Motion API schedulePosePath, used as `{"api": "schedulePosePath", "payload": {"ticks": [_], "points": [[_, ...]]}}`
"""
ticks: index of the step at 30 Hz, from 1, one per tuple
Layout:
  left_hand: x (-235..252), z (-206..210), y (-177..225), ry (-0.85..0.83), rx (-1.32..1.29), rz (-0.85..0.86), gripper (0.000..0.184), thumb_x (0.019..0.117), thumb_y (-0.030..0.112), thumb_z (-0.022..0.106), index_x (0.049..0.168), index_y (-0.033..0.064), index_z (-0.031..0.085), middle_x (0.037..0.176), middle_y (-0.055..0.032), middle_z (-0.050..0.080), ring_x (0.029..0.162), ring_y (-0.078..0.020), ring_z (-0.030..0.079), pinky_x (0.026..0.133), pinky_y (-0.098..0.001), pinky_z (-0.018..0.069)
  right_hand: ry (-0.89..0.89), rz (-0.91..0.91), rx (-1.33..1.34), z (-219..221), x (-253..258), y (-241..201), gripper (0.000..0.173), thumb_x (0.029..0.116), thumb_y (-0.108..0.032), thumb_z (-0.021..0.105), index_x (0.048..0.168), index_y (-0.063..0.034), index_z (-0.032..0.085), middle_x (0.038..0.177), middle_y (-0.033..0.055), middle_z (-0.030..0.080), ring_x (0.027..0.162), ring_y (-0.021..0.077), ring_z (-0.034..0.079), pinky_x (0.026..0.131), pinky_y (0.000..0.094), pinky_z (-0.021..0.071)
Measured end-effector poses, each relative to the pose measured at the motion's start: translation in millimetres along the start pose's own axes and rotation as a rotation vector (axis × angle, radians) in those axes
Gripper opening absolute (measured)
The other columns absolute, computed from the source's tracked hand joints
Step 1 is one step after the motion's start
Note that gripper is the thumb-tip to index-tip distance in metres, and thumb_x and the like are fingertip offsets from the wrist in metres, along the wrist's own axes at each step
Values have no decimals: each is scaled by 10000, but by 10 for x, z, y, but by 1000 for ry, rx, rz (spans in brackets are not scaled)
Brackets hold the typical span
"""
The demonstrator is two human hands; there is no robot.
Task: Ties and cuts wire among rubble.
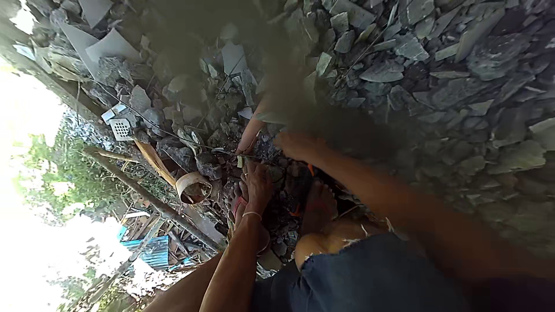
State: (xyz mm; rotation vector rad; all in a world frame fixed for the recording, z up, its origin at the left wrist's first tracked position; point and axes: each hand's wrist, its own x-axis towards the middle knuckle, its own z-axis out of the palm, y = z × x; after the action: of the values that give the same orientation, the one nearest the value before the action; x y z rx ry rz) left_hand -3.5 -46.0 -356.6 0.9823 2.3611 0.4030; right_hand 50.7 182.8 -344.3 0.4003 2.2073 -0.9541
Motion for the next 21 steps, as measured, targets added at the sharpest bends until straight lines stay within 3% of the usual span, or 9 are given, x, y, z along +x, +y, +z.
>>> {"api": "schedulePosePath", "payload": {"ticks": [3,5,8,11,13,15,18,21], "points": [[23,-64,57,-47,44,-31,198,948,248,605,974,112,747,1086,-105,648,1142,-332,582,985,-578,438,-44,-102,-41,-199,376,29,233,1019,-245,625,1154,-89,732,1159,189,703,1104,415,669,885,671,532],[211,-268,212,-116,144,-13,258,947,325,600,1014,121,743,1145,-116,665,1210,-355,568,1020,-616,410,-83,-92,-49,-409,426,-55,269,1008,-252,641,1185,-63,715,1186,201,691,1136,413,658,932,648,525],[640,-523,415,-273,277,49,410,995,401,585,1195,58,689,1292,-204,637,1276,-433,547,1055,-675,388,-66,-20,33,-692,230,-186,289,997,-218,660,1224,-45,701,1232,215,678,1172,403,645,979,609,507],[1090,-543,427,-618,393,-22,544,945,548,644,1151,49,712,1209,-205,691,1201,-429,609,1041,-706,398,3,69,104,-661,110,-131,269,998,-238,665,1199,-69,718,1233,198,683,1177,385,647,964,620,521],[1288,-470,420,-851,447,-91,632,867,621,712,1121,42,702,1146,-206,705,1110,-413,667,936,-713,480,51,87,130,-551,54,28,242,1004,-246,649,1162,-83,732,1184,186,698,1137,378,663,939,627,532],[1360,-420,403,-974,456,-160,662,794,614,796,1067,19,702,1079,-222,707,1035,-421,684,851,-711,510,64,97,126,-411,-30,171,255,1032,-292,611,1145,-103,740,1128,161,716,1100,357,680,921,610,543],[1281,-414,459,-948,540,-182,676,718,547,882,1128,41,701,1156,-220,696,1115,-437,656,878,-730,494,11,135,123,-316,-199,237,288,1057,-316,565,1150,-98,729,1127,162,713,1107,357,677,925,609,538],[1003,-396,298,-764,543,-90,608,768,537,840,1111,51,714,1129,-208,711,1095,-432,667,898,-694,513,8,100,135,-164,-274,274,283,1057,-313,560,1092,-90,732,1073,155,717,1052,350,691,893,606,551]]}}
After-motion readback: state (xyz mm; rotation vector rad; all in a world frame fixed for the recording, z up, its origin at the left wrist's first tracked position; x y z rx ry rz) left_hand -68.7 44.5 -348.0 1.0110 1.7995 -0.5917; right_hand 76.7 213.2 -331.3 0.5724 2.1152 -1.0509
